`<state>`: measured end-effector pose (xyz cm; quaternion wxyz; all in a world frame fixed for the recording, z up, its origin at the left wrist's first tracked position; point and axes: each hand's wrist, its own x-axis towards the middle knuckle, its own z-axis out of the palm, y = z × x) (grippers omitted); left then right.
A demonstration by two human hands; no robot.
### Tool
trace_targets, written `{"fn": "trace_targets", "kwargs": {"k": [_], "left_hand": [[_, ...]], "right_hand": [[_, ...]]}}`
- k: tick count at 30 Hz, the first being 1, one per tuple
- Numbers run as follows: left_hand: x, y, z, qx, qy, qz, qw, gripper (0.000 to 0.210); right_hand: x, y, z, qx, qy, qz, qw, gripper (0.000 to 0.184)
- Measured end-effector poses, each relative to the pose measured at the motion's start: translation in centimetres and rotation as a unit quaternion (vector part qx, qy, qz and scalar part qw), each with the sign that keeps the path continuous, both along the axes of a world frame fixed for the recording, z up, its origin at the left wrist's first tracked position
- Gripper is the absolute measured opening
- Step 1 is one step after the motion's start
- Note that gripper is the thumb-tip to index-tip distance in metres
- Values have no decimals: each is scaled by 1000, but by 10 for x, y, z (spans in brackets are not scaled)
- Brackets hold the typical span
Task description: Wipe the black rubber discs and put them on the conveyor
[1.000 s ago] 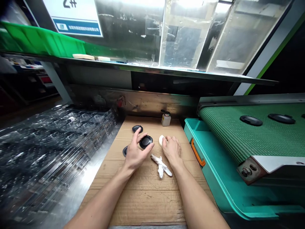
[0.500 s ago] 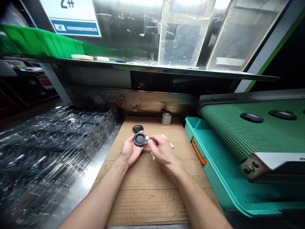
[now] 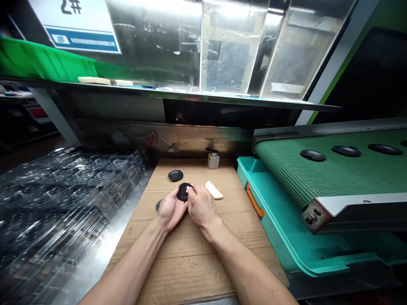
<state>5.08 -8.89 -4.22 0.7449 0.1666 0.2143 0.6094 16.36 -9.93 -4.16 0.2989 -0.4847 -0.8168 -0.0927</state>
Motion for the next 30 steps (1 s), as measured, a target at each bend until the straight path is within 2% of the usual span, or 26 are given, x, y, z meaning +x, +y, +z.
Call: {"fn": "trace_targets", "kwargs": {"k": [4, 7, 11, 15, 19, 25, 30], "left_hand": [[7, -2, -1, -10, 10, -13, 1000, 27], [8, -2, -1, -9, 20, -15, 1000, 27], [9, -3, -1, -15, 32, 13, 999, 24], [11, -3, -2, -15, 31, 12, 999, 25], [14, -2, -2, -19, 39, 27, 999, 23], [10, -1, -1, -12, 55, 21, 998, 25], [13, -3, -1, -18, 49, 24, 998, 27]], "right_hand": [[4, 8, 2, 9, 23, 38, 999, 22], [6, 12, 2, 9, 32, -14, 999, 24], [5, 13, 1, 5, 29, 26, 999, 21], [1, 12, 3, -9, 36, -11, 999, 24], [-1, 15, 5, -11, 25, 28, 999, 22], [3, 12, 5, -30, 22, -42, 998, 22], [-2, 1, 4, -17, 48, 32, 998, 20]]}}
